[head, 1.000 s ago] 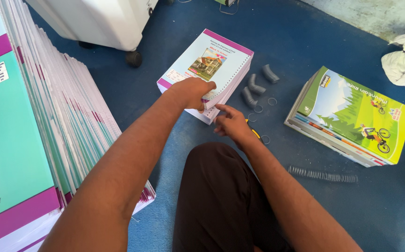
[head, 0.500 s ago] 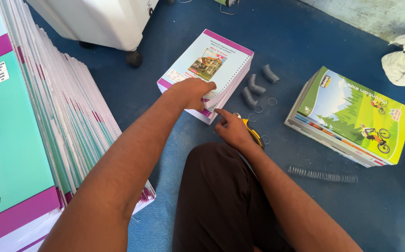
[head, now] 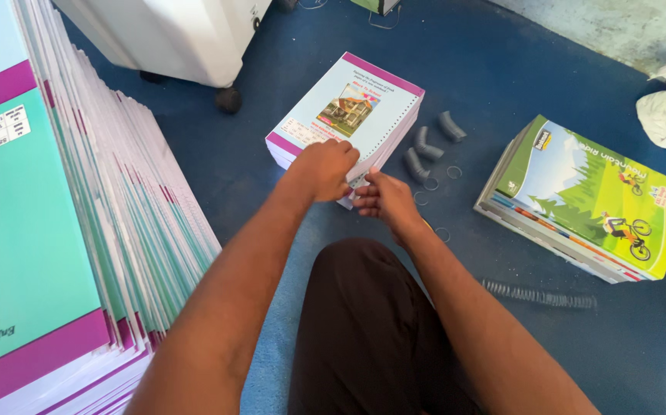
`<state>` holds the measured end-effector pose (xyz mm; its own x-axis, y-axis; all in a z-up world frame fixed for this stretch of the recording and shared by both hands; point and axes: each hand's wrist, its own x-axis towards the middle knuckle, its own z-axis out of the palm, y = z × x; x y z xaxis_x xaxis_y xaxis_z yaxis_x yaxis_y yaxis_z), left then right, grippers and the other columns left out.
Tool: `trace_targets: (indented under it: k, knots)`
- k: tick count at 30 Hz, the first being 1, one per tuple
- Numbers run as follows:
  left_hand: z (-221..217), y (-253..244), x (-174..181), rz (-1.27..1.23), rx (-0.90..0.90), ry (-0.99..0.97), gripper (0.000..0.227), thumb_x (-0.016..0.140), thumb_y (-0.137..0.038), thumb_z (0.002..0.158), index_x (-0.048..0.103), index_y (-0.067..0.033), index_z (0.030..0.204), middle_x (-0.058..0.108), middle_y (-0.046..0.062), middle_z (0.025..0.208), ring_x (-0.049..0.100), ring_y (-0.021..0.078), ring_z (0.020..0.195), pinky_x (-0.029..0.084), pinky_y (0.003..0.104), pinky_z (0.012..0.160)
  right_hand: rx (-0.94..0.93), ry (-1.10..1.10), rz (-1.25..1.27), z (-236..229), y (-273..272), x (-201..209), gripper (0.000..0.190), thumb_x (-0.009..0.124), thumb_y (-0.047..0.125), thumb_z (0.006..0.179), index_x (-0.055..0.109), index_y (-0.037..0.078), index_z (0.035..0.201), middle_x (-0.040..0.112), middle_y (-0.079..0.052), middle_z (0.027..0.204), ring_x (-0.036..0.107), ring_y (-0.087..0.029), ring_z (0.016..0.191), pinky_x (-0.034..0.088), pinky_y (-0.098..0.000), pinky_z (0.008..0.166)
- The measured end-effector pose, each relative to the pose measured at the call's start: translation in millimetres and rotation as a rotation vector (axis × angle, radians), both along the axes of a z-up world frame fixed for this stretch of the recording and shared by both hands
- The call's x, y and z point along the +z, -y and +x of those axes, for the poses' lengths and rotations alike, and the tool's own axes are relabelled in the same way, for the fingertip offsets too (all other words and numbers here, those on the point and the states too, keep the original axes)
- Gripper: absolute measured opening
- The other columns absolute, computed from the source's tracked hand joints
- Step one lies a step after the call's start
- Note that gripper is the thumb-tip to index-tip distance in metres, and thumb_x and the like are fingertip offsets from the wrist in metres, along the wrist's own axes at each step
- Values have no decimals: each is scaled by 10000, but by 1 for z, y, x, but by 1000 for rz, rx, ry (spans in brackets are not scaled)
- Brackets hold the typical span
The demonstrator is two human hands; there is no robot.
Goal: The person sits on the floor and manually inserts a plastic spiral binding into the pre-punched holes of a notebook. They align the spiral with the holes and push it through by hand, completing the binding process for one notebook.
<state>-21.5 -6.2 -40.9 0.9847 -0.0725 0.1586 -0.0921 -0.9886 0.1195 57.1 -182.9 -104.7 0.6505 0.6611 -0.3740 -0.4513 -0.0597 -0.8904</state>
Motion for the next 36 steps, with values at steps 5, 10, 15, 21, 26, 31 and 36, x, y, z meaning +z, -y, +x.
trace_targets:
  k: [5, 10, 15, 21, 26, 31, 36]
  knots:
    - [-18, 9, -15, 44, -41, 321, 449, 776, -214, 661, 702, -55, 1074, 599, 85, 969, 598, 278, 918, 461, 424, 760, 2, -113, 24, 10, -10, 3, 713, 513, 577, 942, 524, -31, 1315, 680, -150, 1084, 710, -237, 962, 571, -373, 823]
    - [-11, 12, -2, 133, -44, 292, 297, 786, -269, 659, 722, -81, 881, 607, 80, 922, 590, 278, 859, 430, 426, 776, 38, -196, 95, 20, -14, 4, 768, 574, 606, 926, 529, -57, 1311, 644, -187, 1129, 695, -259, 986, 581, -392, 870]
    - [-1, 27, 11, 207, -75, 252, 236, 765, -282, 692, 732, -81, 809, 633, 86, 907, 629, 274, 831, 437, 433, 837, -2, -233, 81, 37, -22, 8, 725, 606, 567, 916, 539, -38, 1310, 659, -169, 1108, 669, -267, 962, 586, -414, 829]
    - [8, 52, 22, 218, -121, 166, 218, 746, -279, 700, 757, -85, 799, 669, 118, 945, 670, 287, 826, 439, 437, 881, 55, -207, 43, 55, -13, 10, 446, 567, 297, 966, 575, 15, 1312, 723, -125, 1074, 721, -204, 891, 627, -351, 741]
    - [11, 61, 28, 156, -142, 177, 214, 737, -277, 699, 751, -90, 801, 670, 114, 935, 673, 300, 862, 451, 436, 872, 38, -174, -50, 67, -7, 8, 339, 543, 169, 988, 604, -23, 1261, 723, -171, 1089, 731, -245, 854, 625, -370, 706]
    - [6, 62, 43, -78, -184, 251, 544, 724, -582, 807, 730, -38, 819, 674, 141, 931, 664, 350, 858, 487, 459, 821, -40, -89, -29, 73, 0, 24, 289, 568, 85, 944, 598, -7, 1216, 705, -174, 1073, 737, -276, 885, 633, -424, 734]
    - [1, 73, 62, -333, -101, 300, 645, 510, -618, 954, 729, -29, 1099, 734, 158, 980, 690, 367, 913, 520, 478, 779, -29, 140, -29, 77, 25, 67, 274, 656, 40, 889, 677, -54, 1146, 736, -183, 1065, 737, -253, 901, 622, -372, 769]
